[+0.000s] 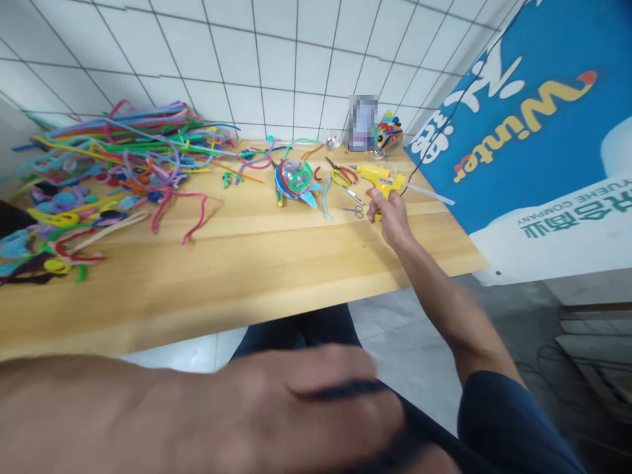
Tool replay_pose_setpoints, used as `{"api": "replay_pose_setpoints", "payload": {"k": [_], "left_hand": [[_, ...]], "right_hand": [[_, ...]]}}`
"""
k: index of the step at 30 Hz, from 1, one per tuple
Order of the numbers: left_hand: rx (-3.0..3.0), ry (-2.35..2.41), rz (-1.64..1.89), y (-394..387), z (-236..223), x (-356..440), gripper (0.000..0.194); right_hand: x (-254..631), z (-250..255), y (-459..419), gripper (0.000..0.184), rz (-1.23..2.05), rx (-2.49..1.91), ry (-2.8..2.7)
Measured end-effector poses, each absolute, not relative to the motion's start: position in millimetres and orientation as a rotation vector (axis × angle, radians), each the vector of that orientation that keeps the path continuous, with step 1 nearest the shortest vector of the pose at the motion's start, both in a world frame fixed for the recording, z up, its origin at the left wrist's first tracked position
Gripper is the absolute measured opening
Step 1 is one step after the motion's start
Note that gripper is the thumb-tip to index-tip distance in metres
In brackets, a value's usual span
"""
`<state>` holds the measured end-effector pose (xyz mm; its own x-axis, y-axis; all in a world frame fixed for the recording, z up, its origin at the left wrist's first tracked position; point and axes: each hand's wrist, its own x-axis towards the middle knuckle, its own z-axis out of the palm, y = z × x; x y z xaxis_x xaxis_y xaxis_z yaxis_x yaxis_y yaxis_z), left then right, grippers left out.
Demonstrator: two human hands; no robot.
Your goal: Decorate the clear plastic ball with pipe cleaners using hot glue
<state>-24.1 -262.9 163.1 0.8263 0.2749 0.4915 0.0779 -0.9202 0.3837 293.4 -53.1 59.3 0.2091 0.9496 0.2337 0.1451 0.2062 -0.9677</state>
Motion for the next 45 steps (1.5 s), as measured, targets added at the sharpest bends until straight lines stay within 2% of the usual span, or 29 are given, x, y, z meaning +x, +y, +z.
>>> {"api": "replay_pose_setpoints", "payload": {"k": [1,3,5,7,10,13,14,17,25,38,45], "left_hand": [[2.654,0.417,0.782,-245.6,162.7,-32.8,0.042],[2.604,0.544,0.967,-197.6,150.1,-47.4,0.043],[2.526,0.884,1.13,-137.5,120.7,-55.8,0.045],[2.436,1.092,1.198,-77.2,81.6,-58.9,0.067],[2.341,1.177,1.206,-7.7,31.0,-55.1,0.094],[2.369,1.099,1.239,31.2,9.0,-43.4,0.101],[2.38,1.055,1.244,39.0,6.6,-39.0,0.097],[2.391,0.969,1.25,52.1,3.7,-29.1,0.083],[2.35,1.009,1.387,48.8,-4.8,-22.6,0.086],[2.227,1.014,1.296,45.4,-3.7,-21.8,0.092],[2.251,0.978,1.274,45.8,-4.1,-22.8,0.092]], "right_hand": [[293.4,59.3,-47.6,0.043,0.833,-1.228,-1.226],[291.3,59.7,-37.3,0.046,0.875,-1.218,-1.249],[286.1,60.6,-29.7,0.049,0.915,-1.199,-1.282],[277.8,62.2,-25.9,0.051,0.935,-1.184,-1.317],[261.8,65.4,-26.2,0.051,0.946,-1.175,-1.394],[247.1,66.9,-28.2,0.047,0.951,-1.165,-1.493],[243.7,66.3,-28.3,0.046,0.945,-1.165,-1.517],[239.5,60.4,-27.7,0.04,0.915,-1.191,-1.56],[259.1,29.5,-32.8,0.021,0.758,-1.195,-1.733],[264.6,27.9,-38.0,0.022,0.697,-1.278,-1.943],[263.4,25.3,-30.8,0.023,0.827,-1.27,-1.851]]}}
